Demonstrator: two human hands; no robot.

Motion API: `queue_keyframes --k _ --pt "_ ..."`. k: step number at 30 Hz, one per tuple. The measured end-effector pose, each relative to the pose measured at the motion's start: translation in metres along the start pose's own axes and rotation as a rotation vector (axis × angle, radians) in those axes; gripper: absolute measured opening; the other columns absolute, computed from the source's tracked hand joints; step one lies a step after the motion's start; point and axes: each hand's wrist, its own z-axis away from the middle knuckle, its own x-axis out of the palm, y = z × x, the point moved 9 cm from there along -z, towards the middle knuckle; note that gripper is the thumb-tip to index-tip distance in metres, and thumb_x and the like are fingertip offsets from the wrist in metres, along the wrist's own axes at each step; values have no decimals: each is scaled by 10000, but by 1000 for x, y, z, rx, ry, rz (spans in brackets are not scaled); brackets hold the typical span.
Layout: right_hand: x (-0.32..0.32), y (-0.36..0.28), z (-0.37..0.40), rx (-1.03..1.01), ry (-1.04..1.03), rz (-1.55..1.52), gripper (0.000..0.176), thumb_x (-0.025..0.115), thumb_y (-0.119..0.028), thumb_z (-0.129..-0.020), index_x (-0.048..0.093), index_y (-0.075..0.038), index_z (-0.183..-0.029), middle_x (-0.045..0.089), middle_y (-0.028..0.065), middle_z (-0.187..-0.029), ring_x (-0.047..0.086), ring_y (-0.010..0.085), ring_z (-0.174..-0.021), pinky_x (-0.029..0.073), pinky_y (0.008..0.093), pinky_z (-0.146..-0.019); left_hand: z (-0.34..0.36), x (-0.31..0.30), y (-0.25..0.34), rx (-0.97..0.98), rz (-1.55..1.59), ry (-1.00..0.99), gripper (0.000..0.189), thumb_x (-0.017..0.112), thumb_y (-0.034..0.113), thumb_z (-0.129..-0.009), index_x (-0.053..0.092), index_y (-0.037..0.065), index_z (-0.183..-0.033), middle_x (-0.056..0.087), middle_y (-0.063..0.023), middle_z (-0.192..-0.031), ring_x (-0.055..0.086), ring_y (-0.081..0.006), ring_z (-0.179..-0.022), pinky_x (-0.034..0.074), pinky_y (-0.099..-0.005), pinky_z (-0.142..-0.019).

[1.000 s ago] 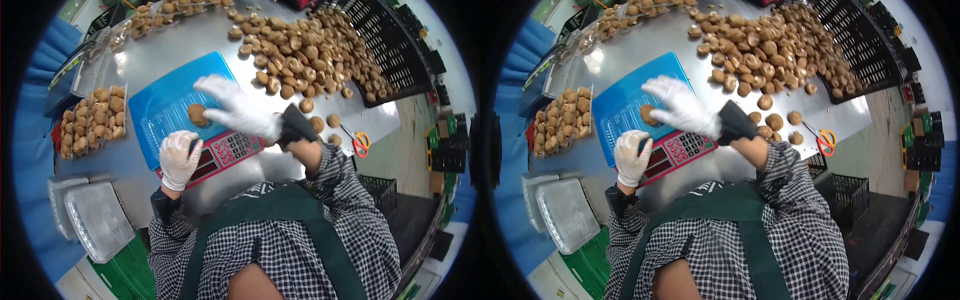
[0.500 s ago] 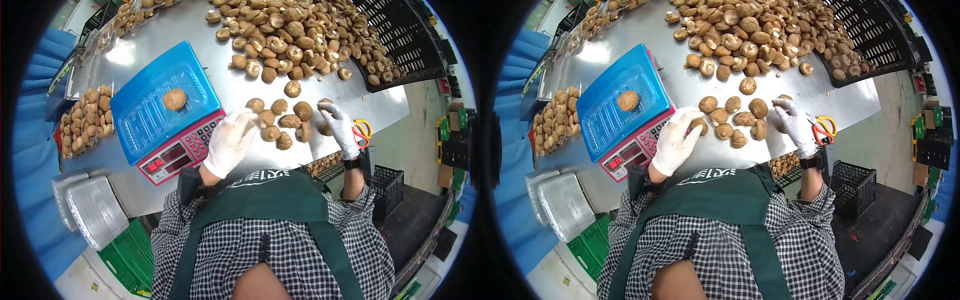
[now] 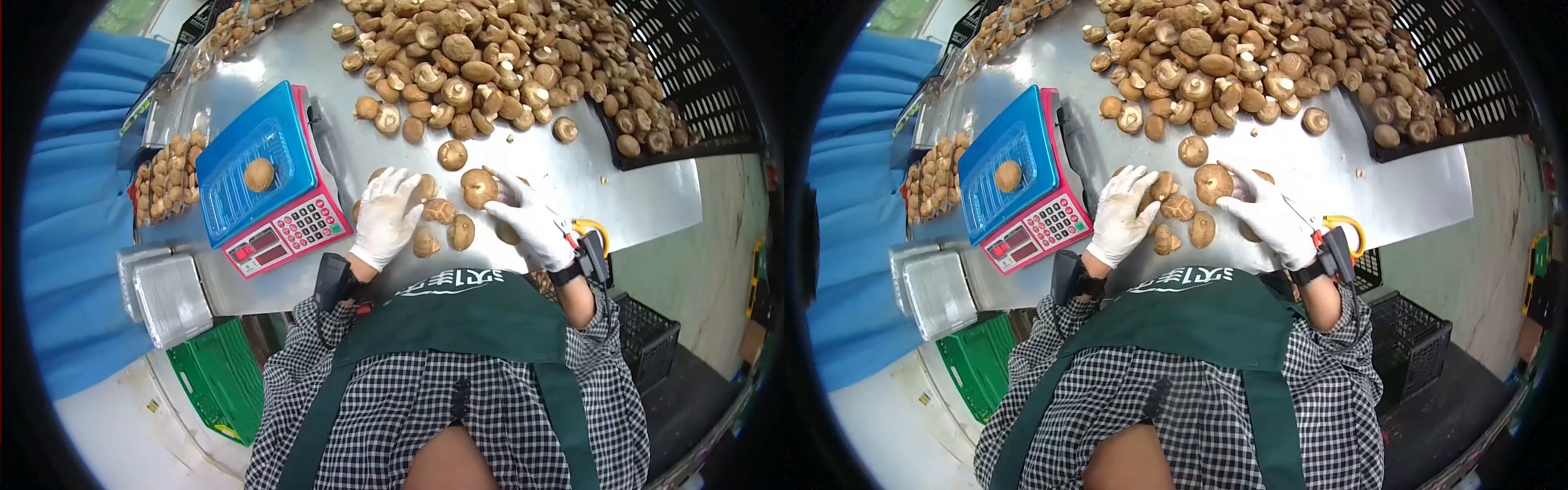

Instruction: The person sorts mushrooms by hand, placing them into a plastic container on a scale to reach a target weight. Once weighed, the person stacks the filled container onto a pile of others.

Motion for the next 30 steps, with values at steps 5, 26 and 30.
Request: queue_keyframes --k 5,26,30 --pt "-1 -7 4 12 -197 -520 658 639 -92 -860 341 37 -1433 537 131 -1319 534 155 -1154 423 252 -947 -18 -23 27 -126 345 41 504 693 179 -821 538 62 -1286 561 -155 -1240 543 -316 -1159 419 -385 -994" --pt "18 -43 1 -6 -351 -220 624 630 -101 -897 349 -42 -1452 536 111 -1317 525 140 -1170 431 259 -966 -21 9 32 -475 1331 25 365 599 168 -917 538 41 -1253 612 -60 -1103 582 -91 -964 475 -235 -844" --pt "1 -45 -12 -86 -234 19 620 645 -146 -882 387 -80 -1442 545 94 -1305 550 143 -1110 445 262 -946 -18 -3 18 -547 1351 133 341 575 154 -930 544 26 -1244 620 -47 -1074 579 -90 -967 476 -230 -824"
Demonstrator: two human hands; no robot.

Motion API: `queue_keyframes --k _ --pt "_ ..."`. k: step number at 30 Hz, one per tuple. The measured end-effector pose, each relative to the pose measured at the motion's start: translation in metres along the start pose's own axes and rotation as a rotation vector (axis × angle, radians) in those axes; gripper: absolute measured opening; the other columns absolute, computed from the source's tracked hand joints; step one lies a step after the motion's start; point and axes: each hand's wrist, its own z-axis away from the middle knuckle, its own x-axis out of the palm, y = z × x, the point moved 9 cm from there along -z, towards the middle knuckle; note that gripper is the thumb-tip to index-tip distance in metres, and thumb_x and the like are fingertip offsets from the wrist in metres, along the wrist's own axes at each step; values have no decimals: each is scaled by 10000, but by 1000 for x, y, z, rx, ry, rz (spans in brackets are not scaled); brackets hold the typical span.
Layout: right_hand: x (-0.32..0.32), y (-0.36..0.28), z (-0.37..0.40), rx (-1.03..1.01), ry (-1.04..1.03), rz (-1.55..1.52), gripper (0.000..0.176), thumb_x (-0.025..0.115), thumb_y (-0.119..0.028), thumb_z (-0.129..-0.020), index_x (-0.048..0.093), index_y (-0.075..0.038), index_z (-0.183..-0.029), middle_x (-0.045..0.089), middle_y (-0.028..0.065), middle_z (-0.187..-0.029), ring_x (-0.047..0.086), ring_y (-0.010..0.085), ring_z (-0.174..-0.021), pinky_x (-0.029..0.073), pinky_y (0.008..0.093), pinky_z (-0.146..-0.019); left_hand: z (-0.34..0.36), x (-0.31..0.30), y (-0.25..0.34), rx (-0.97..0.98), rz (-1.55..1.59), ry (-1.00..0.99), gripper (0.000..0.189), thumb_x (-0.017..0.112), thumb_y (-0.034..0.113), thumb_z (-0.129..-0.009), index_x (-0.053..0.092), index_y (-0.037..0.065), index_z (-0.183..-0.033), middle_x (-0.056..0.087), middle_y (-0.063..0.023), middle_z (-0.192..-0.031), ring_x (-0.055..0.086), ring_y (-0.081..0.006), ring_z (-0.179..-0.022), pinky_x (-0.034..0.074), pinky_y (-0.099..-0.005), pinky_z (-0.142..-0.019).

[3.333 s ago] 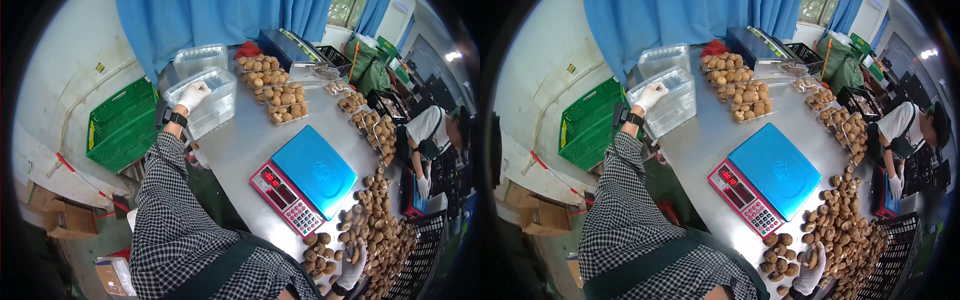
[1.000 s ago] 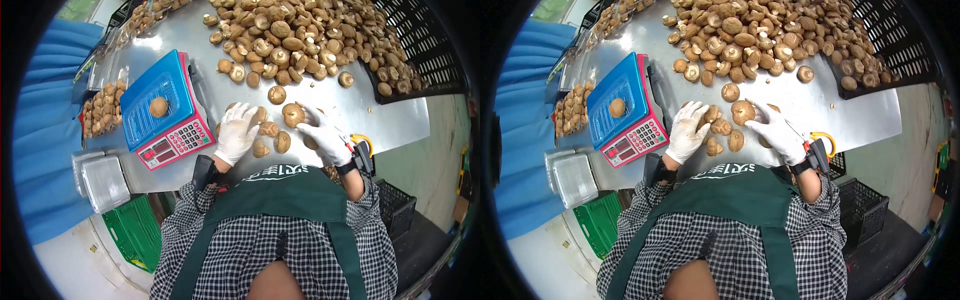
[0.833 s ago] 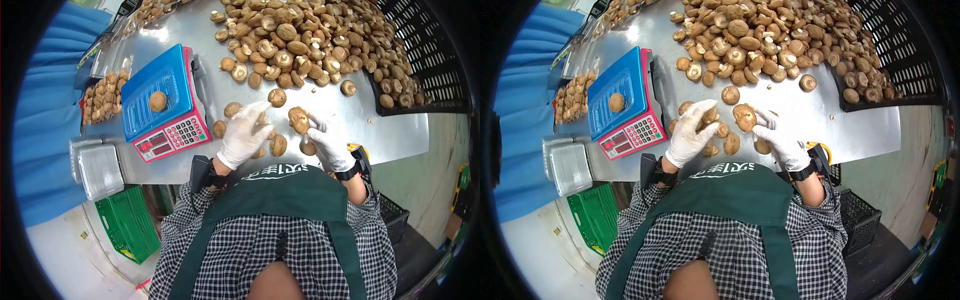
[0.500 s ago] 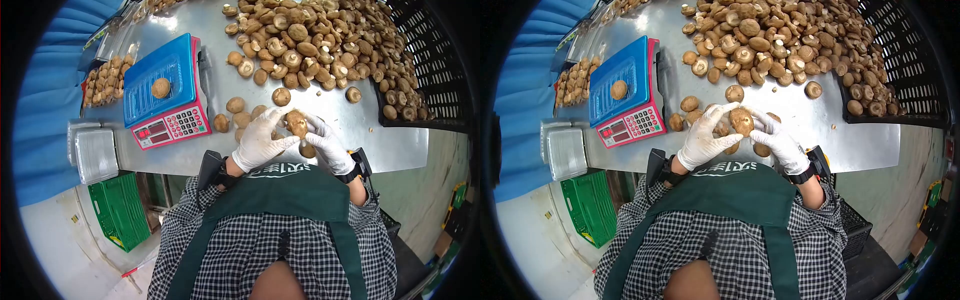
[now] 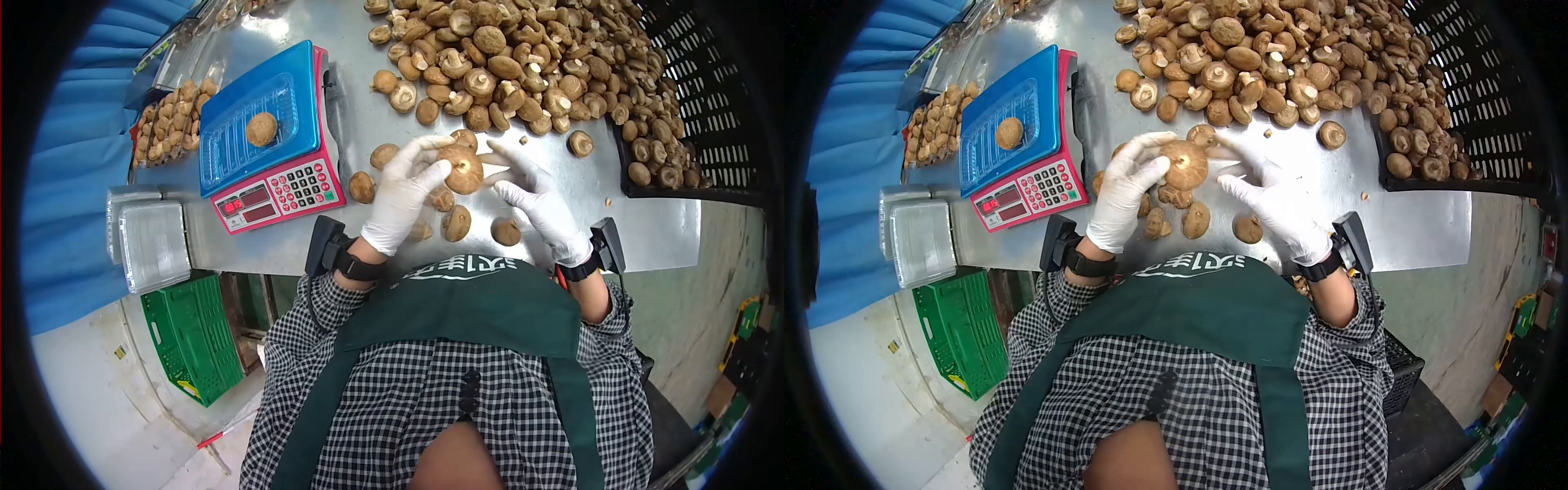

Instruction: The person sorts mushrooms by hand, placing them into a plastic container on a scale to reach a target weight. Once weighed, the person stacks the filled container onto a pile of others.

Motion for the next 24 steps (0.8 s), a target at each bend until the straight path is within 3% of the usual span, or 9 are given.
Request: queue_keyframes --k 2,5,10,12,15,16,19,20,24 --pt "-4 -5 0 -44 36 25 628 669 -182 -864 408 -98 -1429 532 89 -1316 547 164 -1110 449 280 -928 1 -8 -2 -9 -33 37 341 575 148 -933 542 25 -1250 619 -46 -1066 581 -94 -960 474 -231 -821" --pt "16 -43 7 -299 98 312 630 702 -196 -823 447 -91 -1390 512 116 -1315 519 208 -1169 430 341 -972 3 -3 -3 2 -194 68 351 577 143 -938 527 25 -1265 622 -50 -1059 589 -104 -971 474 -233 -826" --pt "9 -43 8 -401 131 461 542 684 -178 -818 507 -81 -1320 535 125 -1271 539 210 -1130 426 330 -976 -3 20 8 -1 -19 -119 384 603 137 -926 504 40 -1284 631 -79 -1079 604 -144 -1014 469 -262 -895" --pt "-25 -9 16 -58 201 85 478 595 -131 -831 516 -59 -1297 555 111 -1217 561 179 -1072 444 303 -942 -12 -3 0 65 -89 -90 352 602 145 -928 525 51 -1259 634 -92 -1079 615 -164 -1000 486 -284 -889" --pt "-51 9 27 -119 232 -244 409 515 -139 -841 547 -20 -1231 597 67 -1076 566 110 -940 459 243 -844 -25 -30 13 340 -817 89 324 648 205 -880 592 59 -1164 644 -125 -1031 644 -220 -969 514 -323 -837" --pt "-53 14 29 -111 219 -338 367 522 -143 -862 560 -26 -1208 603 52 -1049 562 93 -906 457 230 -817 -29 -29 10 343 -816 91 324 648 205 -880 592 59 -1164 644 -125 -1031 644 -220 -969 514 -323 -837" --pt "-56 28 26 -3 255 -316 276 531 -191 -931 580 -40 -1156 606 27 -1020 548 66 -851 447 213 -753 -43 0 -2 428 -1142 1 457 708 307 -777 602 74 -1156 628 -173 -1037 628 -326 -948 509 -386 -802" --pt "-55 28 27 25 329 -257 236 548 -222 -963 599 -38 -1103 609 5 -948 536 53 -802 441 204 -719 -49 4 -10 433 -1140 1 457 708 307 -777 602 74 -1156 628 -173 -1037 628 -326 -948 509 -386 -802" --pt "-49 35 18 127 252 -43 191 600 -174 -928 642 -16 -1028 608 0 -868 556 81 -798 467 223 -743 -68 20 -37 400 -1345 -40 407 713 292 -728 613 67 -1052 626 -153 -980 629 -329 -871 496 -418 -780"
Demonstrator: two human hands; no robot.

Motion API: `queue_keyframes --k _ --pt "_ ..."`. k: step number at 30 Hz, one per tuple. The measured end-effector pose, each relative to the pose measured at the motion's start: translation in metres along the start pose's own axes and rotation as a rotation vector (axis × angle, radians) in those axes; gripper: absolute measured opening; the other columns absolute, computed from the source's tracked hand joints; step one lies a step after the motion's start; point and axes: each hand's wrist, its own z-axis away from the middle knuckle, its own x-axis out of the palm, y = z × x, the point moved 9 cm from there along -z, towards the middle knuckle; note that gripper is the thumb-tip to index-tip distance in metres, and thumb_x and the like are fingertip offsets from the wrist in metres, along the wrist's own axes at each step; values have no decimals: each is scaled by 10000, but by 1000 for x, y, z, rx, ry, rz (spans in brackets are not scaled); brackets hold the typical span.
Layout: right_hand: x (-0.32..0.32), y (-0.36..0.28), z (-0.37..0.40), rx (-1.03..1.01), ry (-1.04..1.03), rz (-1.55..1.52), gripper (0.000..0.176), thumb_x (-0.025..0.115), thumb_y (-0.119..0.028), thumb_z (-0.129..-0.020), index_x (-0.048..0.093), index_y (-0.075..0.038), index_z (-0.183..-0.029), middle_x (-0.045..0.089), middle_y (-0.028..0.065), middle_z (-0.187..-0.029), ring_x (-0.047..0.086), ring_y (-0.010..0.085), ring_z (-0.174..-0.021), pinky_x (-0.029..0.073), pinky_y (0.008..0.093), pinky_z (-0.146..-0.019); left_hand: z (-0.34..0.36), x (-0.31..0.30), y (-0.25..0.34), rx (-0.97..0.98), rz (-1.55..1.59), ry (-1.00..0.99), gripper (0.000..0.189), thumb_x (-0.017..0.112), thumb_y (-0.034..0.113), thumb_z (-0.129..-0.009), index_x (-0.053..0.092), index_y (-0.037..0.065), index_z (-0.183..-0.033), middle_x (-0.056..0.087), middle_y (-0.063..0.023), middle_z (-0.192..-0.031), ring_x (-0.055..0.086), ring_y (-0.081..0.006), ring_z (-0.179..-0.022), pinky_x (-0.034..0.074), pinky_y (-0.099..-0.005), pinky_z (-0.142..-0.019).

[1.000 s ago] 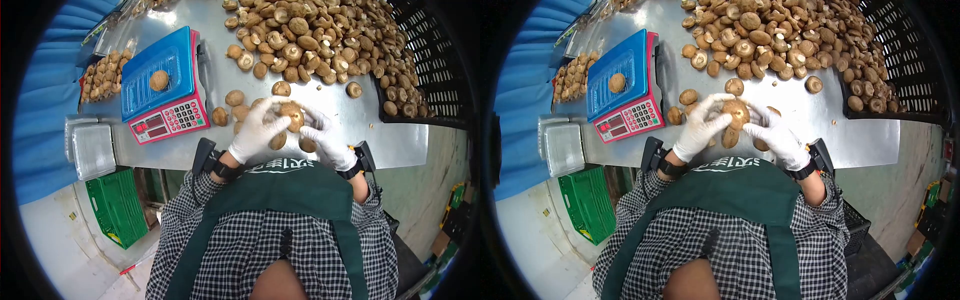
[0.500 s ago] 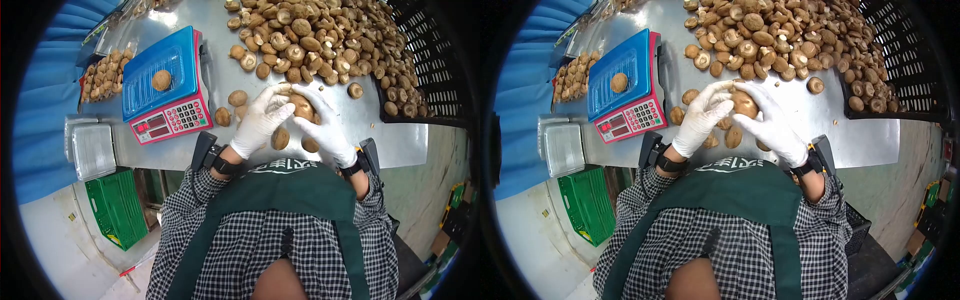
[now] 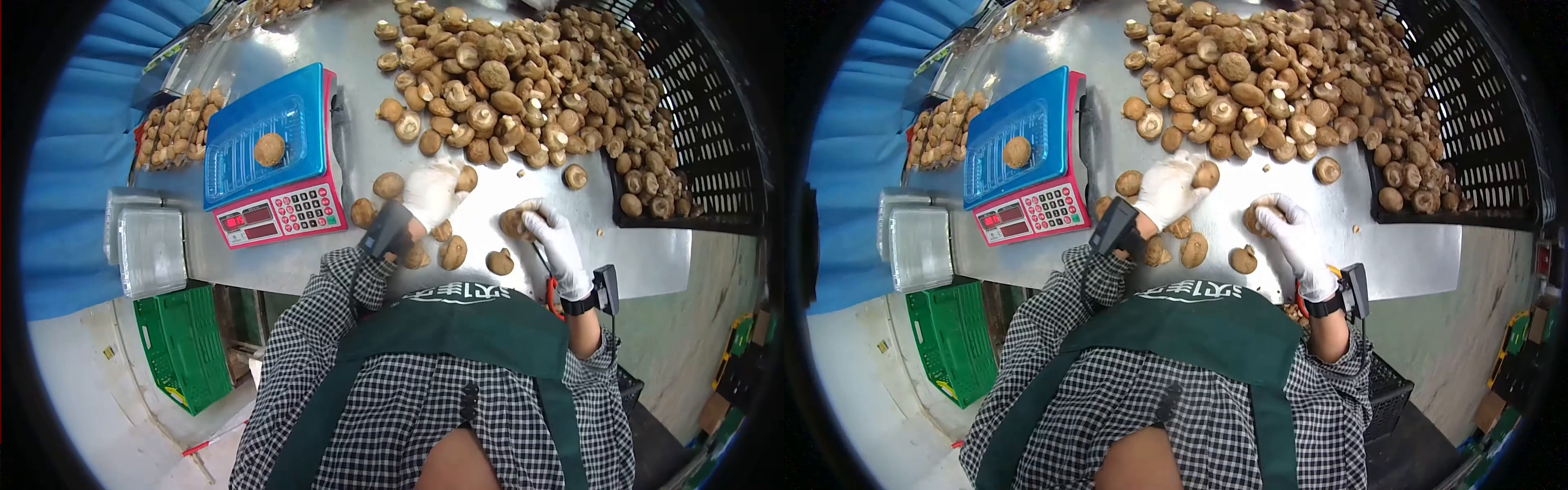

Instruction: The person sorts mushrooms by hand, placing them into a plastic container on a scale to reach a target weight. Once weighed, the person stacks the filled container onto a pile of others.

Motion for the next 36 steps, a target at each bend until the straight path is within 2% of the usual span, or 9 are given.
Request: queue_keyframes --k 6,10,14,21,26,28,29,33,36 --pt "25 -27 -22 -202 -97 362 242 641 -174 -856 649 -25 -1047 619 59 -958 592 156 -883 476 289 -837 37 13 35 206 6 -354 458 723 398 -706 643 71 -1015 626 -102 -986 595 -254 -956 385 -408 -924" --pt "68 -65 -54 -443 -89 636 282 659 -227 -841 649 -49 -1061 602 114 -994 624 244 -904 491 329 -828 31 -25 17 195 359 -32 362 682 332 -776 638 61 -1013 620 -121 -998 594 -325 -950 449 -433 -869" --pt "111 -69 -89 -632 -62 1132 407 672 -279 -817 594 -79 -1163 611 127 -961 638 288 -856 513 399 -728 22 -62 -54 -117 197 218 335 665 230 -800 611 89 -1098 618 -120 -1008 616 -318 -915 490 -411 -800" --pt "157 -42 -125 -739 138 1774 409 565 -164 -819 564 -83 -1220 561 53 -727 607 202 -665 461 354 -524 -16 -42 -95 -327 -90 189 460 692 238 -779 574 121 -1208 609 -126 -1067 624 -330 -898 496 -413 -793" --pt "135 -48 -109 -666 -36 1570 553 648 -317 -809 509 -60 -1279 606 101 -799 632 243 -725 495 370 -589 -9 -47 -111 -315 271 455 404 663 396 -860 640 83 -1116 675 -117 -894 634 -221 -700 497 -327 -664" --pt "123 -50 -98 -623 -221 1269 546 636 -338 -840 498 -61 -1290 646 142 -913 655 280 -825 521 381 -665 3 -17 -113 -619 1212 96 480 596 479 -911 644 40 -1097 668 -67 -812 595 -124 -649 466 -246 -622" --pt "113 -56 -90 -571 -218 1138 532 646 -324 -852 503 -67 -1295 658 148 -1021 655 304 -909 531 381 -761 8 -21 -104 -623 1317 77 520 548 514 -933 637 21 -1072 647 -37 -762 573 -78 -652 444 -211 -608" --pt "86 -68 -79 -344 -178 691 577 727 -276 -809 517 -94 -1315 640 144 -1107 639 292 -973 503 353 -884 20 -22 -89 -663 1436 -23 502 531 524 -937 630 42 -1039 645 -44 -763 566 -85 -641 440 -212 -610" --pt "82 -89 -67 -514 -59 642 596 733 -271 -808 504 -128 -1339 627 140 -1133 635 271 -981 506 340 -871 23 -28 -78 -691 1384 -56 523 514 539 -940 645 36 -1000 640 -40 -712 563 -80 -602 437 -208 -583"
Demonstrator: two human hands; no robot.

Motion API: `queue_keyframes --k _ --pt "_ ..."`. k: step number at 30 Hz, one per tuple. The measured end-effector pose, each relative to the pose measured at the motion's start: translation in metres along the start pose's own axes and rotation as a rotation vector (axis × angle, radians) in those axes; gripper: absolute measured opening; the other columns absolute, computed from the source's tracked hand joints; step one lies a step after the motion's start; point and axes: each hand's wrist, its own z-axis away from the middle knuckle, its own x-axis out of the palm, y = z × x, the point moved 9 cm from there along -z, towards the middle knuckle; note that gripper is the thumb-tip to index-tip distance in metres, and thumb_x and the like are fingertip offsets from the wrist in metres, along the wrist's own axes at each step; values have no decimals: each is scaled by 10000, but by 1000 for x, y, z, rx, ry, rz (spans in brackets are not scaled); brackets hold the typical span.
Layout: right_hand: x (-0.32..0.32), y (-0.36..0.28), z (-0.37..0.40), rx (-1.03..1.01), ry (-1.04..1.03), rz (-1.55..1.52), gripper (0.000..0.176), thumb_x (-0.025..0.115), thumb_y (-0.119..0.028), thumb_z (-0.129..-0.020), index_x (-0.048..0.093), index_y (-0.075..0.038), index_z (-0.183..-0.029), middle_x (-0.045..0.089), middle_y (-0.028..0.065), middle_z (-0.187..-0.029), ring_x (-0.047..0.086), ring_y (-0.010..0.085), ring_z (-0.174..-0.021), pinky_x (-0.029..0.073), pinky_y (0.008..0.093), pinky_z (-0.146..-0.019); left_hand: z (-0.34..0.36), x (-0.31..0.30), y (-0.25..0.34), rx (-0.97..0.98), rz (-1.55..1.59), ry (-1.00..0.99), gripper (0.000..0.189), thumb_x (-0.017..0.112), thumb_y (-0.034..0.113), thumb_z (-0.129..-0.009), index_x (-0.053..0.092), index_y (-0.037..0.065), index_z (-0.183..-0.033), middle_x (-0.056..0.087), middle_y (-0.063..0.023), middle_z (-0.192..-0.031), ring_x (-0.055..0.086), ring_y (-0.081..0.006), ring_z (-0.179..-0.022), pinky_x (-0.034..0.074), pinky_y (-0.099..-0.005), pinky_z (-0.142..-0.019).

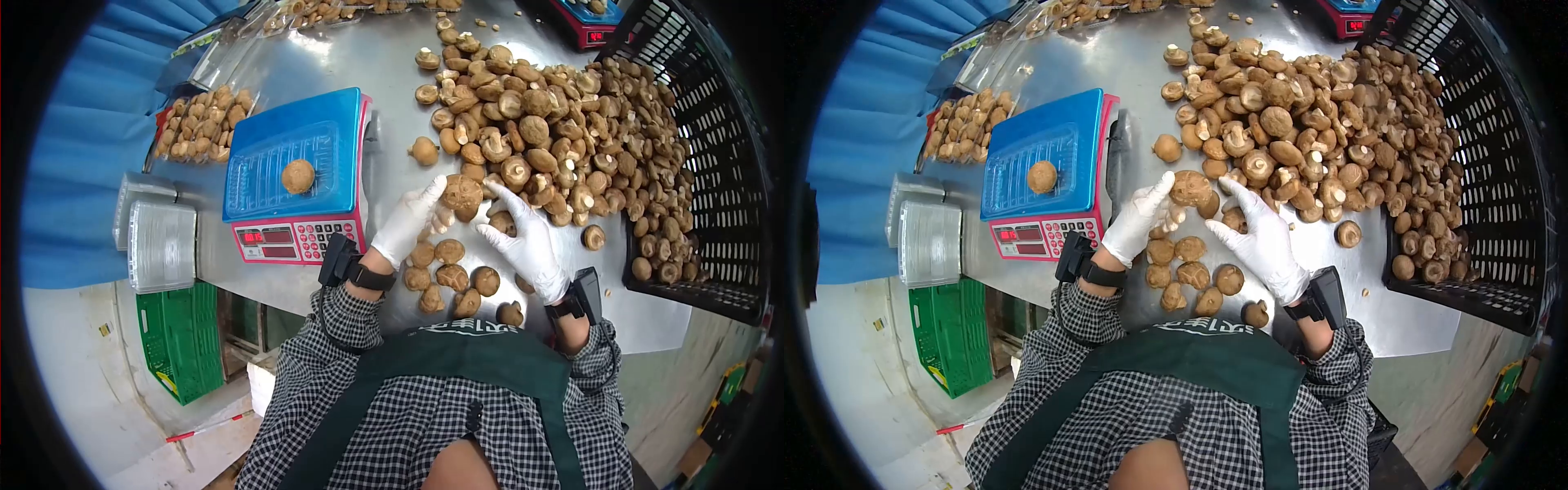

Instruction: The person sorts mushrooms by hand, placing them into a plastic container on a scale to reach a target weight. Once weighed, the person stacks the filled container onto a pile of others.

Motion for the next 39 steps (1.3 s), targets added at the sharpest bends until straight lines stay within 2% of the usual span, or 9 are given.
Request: queue_keyframes --k 9,14,17,20,25,30,33,36,39 --pt "15 3 9 -86 -50 -73 576 720 -257 -836 501 -98 -1345 610 131 -1214 617 228 -1079 485 318 -931 17 14 -3 53 -282 -58 575 472 520 -965 666 -7 -840 651 -66 -661 575 -87 -559 435 -196 -559" --pt "32 36 26 317 -175 -774 543 655 -206 -902 464 13 -1360 578 103 -1275 531 143 -1145 428 282 -984 13 5 6 140 -260 -37 466 500 430 -976 668 -5 -962 672 -66 -776 599 -102 -639 454 -212 -613" --pt "21 37 32 326 -191 -631 544 650 -200 -902 460 23 -1361 573 107 -1278 530 153 -1151 424 279 -987 8 -23 39 532 -777 376 328 607 220 -901 585 43 -1177 608 -132 -1099 634 -206 -880 508 -328 -789" --pt "22 52 40 244 -215 -350 549 700 -256 -870 515 -1 -1319 637 138 -1179 597 171 -1083 465 301 -948 -6 -39 48 566 -961 671 489 656 230 -842 514 55 -1276 532 -160 -1211 612 -304 -1007 484 -380 -902" --pt "23 45 46 63 -220 15 534 731 -321 -824 567 -87 -1275 653 154 -1119 668 263 -966 532 329 -843 -56 -34 41 460 -1157 639 612 691 223 -794 473 73 -1346 525 -178 -1241 572 -343 -1082 468 -401 -924" --pt "17 41 45 24 -196 198 544 706 -387 -812 568 -101 -1254 659 113 -995 663 284 -855 541 356 -750 -58 -44 30 501 -977 612 551 680 137 -813 501 57 -1327 541 -169 -1230 605 -301 -1055 487 -358 -913" --pt "24 40 44 9 -274 365 538 701 -377 -807 563 -108 -1253 641 103 -939 652 281 -837 532 375 -730 -40 -42 29 565 -398 418 468 594 0 -877 478 17 -1330 520 -107 -1261 566 -178 -1103 468 -294 -965" --pt "34 37 42 -49 -318 455 539 691 -380 -808 557 -114 -1258 630 101 -925 644 280 -853 523 386 -730 -20 -32 31 583 -120 274 500 622 15 -847 480 31 -1326 514 -126 -1284 552 -201 -1133 475 -314 -957" --pt "43 36 42 -54 -400 506 549 681 -382 -815 548 -114 -1276 635 103 -938 643 282 -874 520 389 -735 -3 -22 34 548 -200 224 515 593 -2 -859 447 26 -1352 507 -101 -1293 523 -186 -1175 442 -317 -1004"
